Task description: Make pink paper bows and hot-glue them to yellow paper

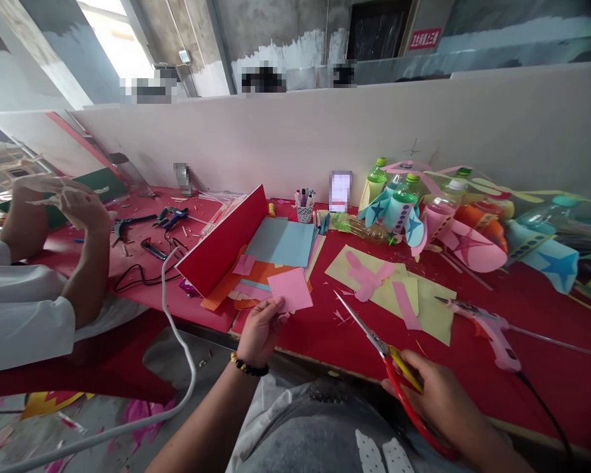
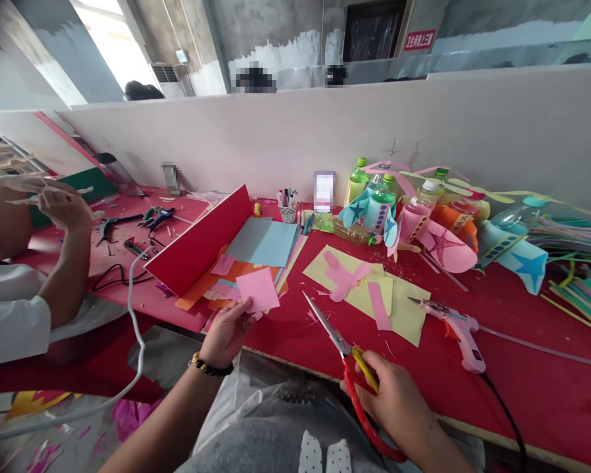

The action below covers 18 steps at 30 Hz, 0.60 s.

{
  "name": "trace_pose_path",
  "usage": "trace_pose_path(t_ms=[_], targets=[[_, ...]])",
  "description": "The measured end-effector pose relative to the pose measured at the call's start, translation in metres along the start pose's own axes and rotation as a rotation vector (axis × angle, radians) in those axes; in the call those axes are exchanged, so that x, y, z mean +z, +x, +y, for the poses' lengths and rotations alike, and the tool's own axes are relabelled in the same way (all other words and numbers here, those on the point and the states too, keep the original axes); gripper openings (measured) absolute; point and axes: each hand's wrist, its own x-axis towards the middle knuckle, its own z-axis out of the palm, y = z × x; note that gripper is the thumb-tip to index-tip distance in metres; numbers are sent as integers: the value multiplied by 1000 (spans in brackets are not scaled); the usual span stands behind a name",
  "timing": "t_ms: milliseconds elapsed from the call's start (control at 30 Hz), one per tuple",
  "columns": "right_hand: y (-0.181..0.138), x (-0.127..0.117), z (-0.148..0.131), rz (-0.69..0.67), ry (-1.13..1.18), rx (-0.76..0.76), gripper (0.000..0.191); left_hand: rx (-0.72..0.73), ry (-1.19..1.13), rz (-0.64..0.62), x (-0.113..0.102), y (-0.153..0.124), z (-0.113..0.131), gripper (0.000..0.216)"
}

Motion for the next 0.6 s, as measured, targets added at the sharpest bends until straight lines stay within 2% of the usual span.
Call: trace_pose_path(t_ms=[133, 300, 400, 467, 600], targets=[[11, -8, 6, 87, -294, -17, 26, 35, 93, 28, -25, -6, 14, 29], [31, -12, -4, 131, -413, -33, 29, 74, 126, 64, -45, -9, 23, 29], [49, -5, -27, 58, -361, -92, 21, 94, 118, 68, -52, -8, 27, 29], [64, 3, -45, 14, -285, -109, 23, 99, 130, 52, -54, -9, 29, 27], [105, 31, -76, -109, 43, -132, 32, 108, 152, 20, -58, -16, 31, 25]])
